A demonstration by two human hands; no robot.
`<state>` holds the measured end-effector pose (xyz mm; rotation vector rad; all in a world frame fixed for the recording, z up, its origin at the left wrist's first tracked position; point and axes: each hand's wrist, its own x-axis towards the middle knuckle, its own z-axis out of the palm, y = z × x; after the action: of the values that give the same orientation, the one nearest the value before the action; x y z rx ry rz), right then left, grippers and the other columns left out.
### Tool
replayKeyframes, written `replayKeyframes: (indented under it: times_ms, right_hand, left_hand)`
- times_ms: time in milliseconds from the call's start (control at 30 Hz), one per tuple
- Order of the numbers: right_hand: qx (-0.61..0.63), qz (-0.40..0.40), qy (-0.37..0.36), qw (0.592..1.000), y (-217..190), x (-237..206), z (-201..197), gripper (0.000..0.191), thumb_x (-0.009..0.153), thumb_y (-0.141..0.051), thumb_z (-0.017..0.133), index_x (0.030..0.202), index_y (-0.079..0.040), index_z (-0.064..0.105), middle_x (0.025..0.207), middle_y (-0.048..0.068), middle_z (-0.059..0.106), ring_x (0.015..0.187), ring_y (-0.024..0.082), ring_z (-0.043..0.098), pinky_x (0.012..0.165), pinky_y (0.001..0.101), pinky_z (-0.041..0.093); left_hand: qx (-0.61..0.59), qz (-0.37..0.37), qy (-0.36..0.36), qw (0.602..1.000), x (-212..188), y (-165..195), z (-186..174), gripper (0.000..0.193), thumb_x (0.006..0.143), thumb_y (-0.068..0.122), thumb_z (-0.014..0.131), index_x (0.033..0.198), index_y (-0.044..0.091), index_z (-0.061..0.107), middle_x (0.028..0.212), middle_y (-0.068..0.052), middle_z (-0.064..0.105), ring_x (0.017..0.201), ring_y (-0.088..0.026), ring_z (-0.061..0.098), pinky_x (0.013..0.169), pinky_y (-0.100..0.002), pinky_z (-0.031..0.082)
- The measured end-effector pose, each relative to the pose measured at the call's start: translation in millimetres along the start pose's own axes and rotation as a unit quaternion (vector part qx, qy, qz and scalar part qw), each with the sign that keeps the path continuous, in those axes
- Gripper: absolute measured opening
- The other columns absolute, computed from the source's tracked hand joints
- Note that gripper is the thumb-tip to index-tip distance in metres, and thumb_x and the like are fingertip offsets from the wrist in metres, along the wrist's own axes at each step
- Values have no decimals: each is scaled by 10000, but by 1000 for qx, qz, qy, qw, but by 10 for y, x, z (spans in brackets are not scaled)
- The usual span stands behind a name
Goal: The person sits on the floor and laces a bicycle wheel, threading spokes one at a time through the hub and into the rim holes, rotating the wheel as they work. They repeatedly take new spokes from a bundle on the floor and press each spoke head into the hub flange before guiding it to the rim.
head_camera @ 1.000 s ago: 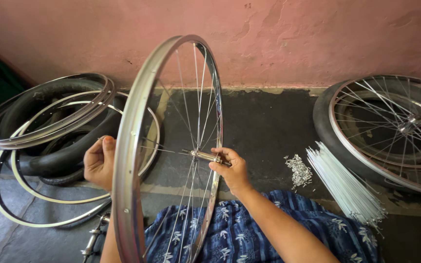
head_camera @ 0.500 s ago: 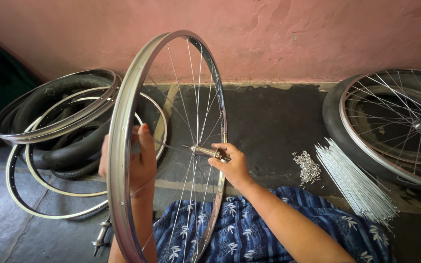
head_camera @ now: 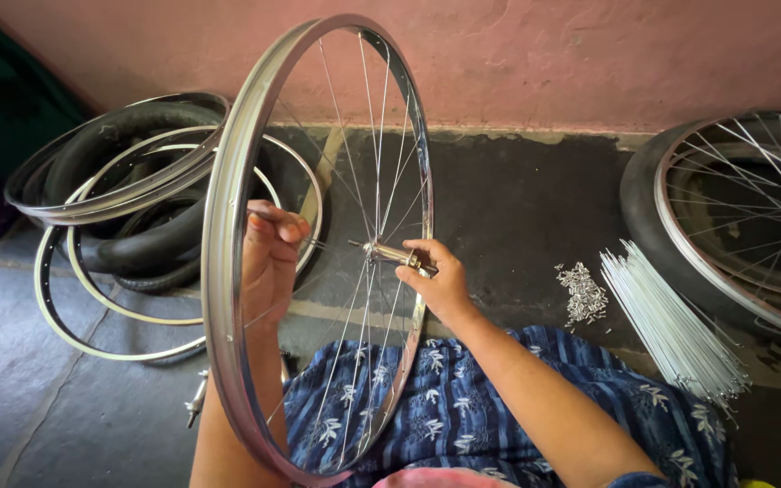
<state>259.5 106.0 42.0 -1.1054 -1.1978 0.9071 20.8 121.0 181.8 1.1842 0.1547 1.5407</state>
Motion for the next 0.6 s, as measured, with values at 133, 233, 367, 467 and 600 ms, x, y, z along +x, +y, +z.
replayKeyframes:
  times_ms: [133, 233, 367, 467, 600]
  right_hand:
    - [-13, -32, 6, 999, 12, 3, 1, 431, 788, -84, 840, 1192, -62, 690, 1010, 6, 731, 922, 77, 679, 833, 242, 553]
    - [-1, -23, 2, 1000, 2, 1, -20, 428, 793, -86, 842, 1192, -63, 691, 993, 10, 719, 921, 81, 670, 831, 248, 555]
    - [-7, -11, 2, 1000, -27, -8, -38, 428, 786, -87, 848, 1185, -69, 694, 983, 8, 720, 919, 87, 673, 831, 251, 556]
    - [-28, -24, 6, 999, -42, -3, -43, 419, 789, -89, 846, 1179, -71, 693, 995, 5, 726, 931, 88, 681, 843, 247, 555]
    - [-26, -27, 8, 999, -4, 45, -73, 432, 790, -88, 845, 1195, -67, 697, 980, 15, 718, 906, 90, 669, 821, 248, 557]
  left_hand:
    - [-35, -19, -47, 998, 21, 58, 79, 189, 1158, 214, 541, 1176, 65, 654, 863, -18, 591, 818, -129, 540, 834, -300, 433]
    - [-122, -31, -116, 985, 70, 48, 154, 201, 1201, 219, 530, 1148, 74, 657, 806, 20, 530, 730, -81, 466, 749, -251, 377]
    - [-123, -35, -87, 988, 55, -4, 174, 212, 1181, 248, 545, 1279, 89, 645, 882, 9, 558, 828, -113, 494, 814, -281, 396]
    - [-59, -17, 29, 998, -149, -8, 100, 347, 1008, 291, 623, 1292, 92, 636, 1177, -24, 652, 1121, -162, 587, 1036, -327, 463]
    - [17, 47, 59, 997, -680, 150, -61, 226, 1065, 184, 693, 1241, 42, 678, 1264, -101, 660, 1288, -204, 591, 1090, -347, 473]
